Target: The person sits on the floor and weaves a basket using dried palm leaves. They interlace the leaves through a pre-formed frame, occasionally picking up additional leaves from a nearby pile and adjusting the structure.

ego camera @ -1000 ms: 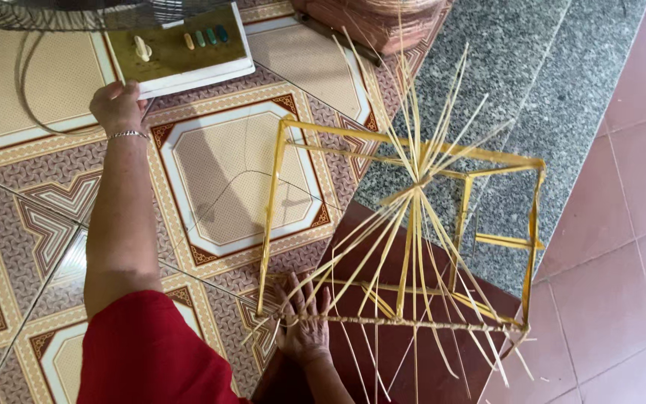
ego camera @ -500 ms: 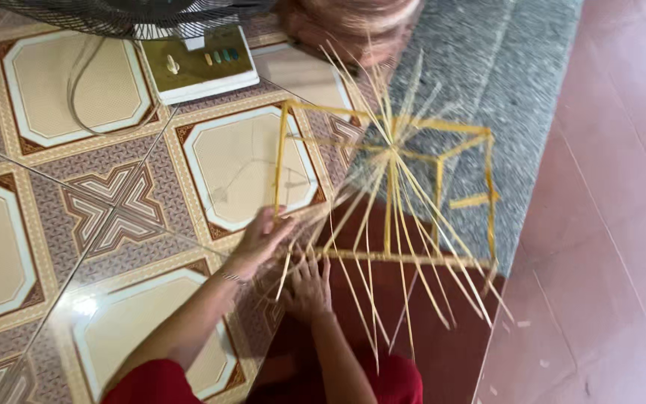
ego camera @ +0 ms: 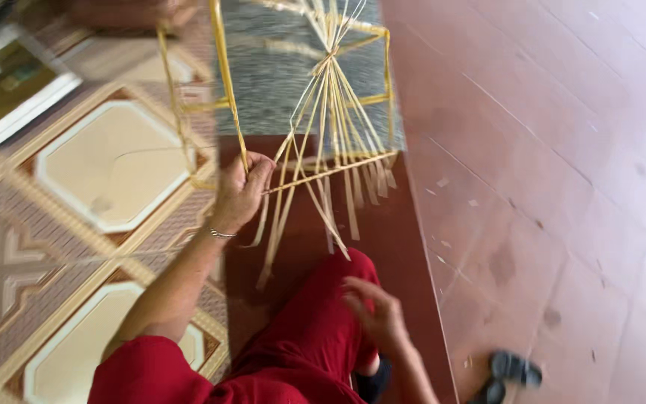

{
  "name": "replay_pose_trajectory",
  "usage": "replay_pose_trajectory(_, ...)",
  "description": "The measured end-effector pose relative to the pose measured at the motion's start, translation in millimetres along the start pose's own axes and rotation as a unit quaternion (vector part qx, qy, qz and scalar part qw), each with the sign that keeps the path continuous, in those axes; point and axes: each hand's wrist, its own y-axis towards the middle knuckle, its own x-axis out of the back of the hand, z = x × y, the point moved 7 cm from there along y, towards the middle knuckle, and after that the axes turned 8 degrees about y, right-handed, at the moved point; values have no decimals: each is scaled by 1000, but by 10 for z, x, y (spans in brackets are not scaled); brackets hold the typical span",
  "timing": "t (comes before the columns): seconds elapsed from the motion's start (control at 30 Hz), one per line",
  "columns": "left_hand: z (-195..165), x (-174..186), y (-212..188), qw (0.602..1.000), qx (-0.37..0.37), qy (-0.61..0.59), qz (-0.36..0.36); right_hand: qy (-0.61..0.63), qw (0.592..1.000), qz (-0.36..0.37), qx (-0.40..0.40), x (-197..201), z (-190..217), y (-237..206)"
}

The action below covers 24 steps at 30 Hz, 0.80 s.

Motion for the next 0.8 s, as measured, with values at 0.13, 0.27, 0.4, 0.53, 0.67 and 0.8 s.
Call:
replay_pose_trajectory(0.13,-657,-396,126,994,-40,49,92,17,989,-144,-37,1033,-235,-686)
replay_pose_trajectory(0.27,-1183,-952,191,980,-8,-98,173,-58,952,-297,-45,2132,-319,-1480)
replay_pose_trajectory(0.4,-1696,-1854,-11,942,-23,-192,276,-85,895,-436,41,3064,-214,-2310)
replay_pose_trajectory(0.53,-2037,-2891,-585,896,8,-219,386,-28,828,-559,1,3725,-537,-3234)
replay_pose_trajectory(0.67,-2291,-3798,-1240,837,10,-267,477,233,755,-612,-10,3804,-1230,-4094)
replay_pose_trajectory(0.8,-2362,-4469,-1700,845,-52,-189,498,158,722,-673,4,3557,-1321,-5070)
